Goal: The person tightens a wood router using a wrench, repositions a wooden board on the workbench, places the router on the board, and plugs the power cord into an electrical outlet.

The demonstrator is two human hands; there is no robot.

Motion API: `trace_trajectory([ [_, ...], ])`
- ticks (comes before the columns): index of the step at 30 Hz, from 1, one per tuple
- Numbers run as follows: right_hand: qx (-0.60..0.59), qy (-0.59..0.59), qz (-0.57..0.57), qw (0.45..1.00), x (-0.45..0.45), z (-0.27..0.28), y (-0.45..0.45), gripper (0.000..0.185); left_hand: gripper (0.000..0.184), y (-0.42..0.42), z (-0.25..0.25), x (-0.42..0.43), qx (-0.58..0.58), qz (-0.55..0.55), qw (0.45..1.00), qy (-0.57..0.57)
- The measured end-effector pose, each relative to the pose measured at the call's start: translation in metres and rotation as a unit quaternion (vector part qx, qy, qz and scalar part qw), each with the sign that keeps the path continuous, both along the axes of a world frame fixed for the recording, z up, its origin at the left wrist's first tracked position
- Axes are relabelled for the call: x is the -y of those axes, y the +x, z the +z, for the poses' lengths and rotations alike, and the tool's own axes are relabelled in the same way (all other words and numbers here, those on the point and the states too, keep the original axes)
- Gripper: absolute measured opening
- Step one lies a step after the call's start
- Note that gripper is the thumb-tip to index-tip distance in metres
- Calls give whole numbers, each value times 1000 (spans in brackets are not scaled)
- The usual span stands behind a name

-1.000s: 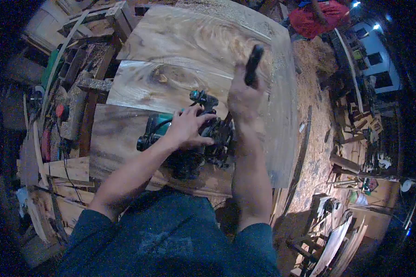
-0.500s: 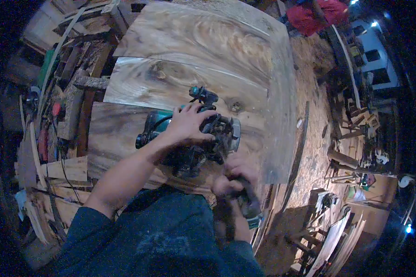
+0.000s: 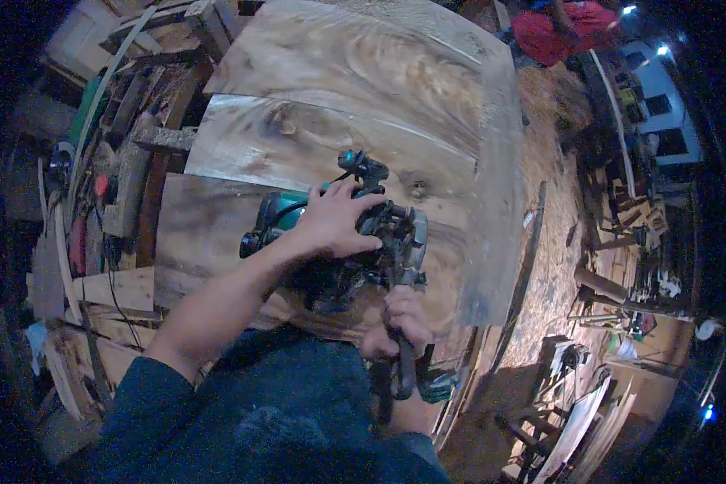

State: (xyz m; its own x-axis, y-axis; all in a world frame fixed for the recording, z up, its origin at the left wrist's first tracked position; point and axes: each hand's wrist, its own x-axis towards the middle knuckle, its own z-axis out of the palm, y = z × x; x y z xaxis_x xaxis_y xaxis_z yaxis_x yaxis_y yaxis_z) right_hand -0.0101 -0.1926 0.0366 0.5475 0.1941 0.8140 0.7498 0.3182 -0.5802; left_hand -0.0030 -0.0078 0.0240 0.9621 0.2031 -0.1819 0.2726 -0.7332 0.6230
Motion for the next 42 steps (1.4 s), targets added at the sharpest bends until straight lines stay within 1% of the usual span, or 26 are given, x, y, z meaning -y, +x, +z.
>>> trace_trajectory([
  [2, 18, -26, 37, 999, 10, -5, 5, 50, 83, -1, -1, 2, -1, 3, 1000, 1],
  [3, 53, -20, 80, 995, 11, -13, 13, 50, 84, 0, -1, 1, 0, 5, 1000, 4],
  [5, 86, -26, 102, 991, 15, -20, 16, 49, 84, 0, 0, 0, 2, 3, 1000, 0],
  [6, 85, -38, 81, 992, 4, -6, 10, 49, 84, -1, 1, 0, 3, 3, 1000, -3],
  [8, 73, -35, 45, 996, 0, 1, 6, 49, 84, 3, 1, -2, -9, -4, 1000, 6],
  [13, 0, 59, -42, 997, 0, -7, 1, 49, 84, 2, 0, -1, -18, 0, 1000, 1],
  [15, -16, 14, 27, 999, 9, 11, -3, 49, 83, 1, -3, 0, -3, 2, 1000, -2],
  [18, -29, 47, 13, 998, 7, 8, -13, 48, 82, 0, -3, 0, 4, 6, 1000, 4],
  [25, 9, -7, 44, 999, 4, -3, -4, 49, 83, 2, -7, -1, 10, 2, 1000, 17],
  [30, -10, -7, 8, 1000, -6, -7, 14, 49, 85, 5, -6, 0, -16, -3, 1000, 11],
  [34, 13, -32, 33, 999, 0, -2, 14, 49, 83, 5, -5, -1, -15, 4, 1000, 7],
  [37, 40, -67, 82, 994, 9, 1, 8, 48, 84, 4, -4, -2, -8, 3, 1000, 2],
  [39, 7, -136, 81, 987, 12, 22, 4, 49, 86, 3, -7, 1, -2, 16, 1000, -2],
  [41, -17, -30, 22, 999, -5, 6, -2, 48, 86, 4, -8, 0, 2, 19, 1000, 2],
  [42, -18, -4, 17, 1000, -6, 0, 1, 48, 86, 4, -7, 0, -1, 17, 1000, 4],
])
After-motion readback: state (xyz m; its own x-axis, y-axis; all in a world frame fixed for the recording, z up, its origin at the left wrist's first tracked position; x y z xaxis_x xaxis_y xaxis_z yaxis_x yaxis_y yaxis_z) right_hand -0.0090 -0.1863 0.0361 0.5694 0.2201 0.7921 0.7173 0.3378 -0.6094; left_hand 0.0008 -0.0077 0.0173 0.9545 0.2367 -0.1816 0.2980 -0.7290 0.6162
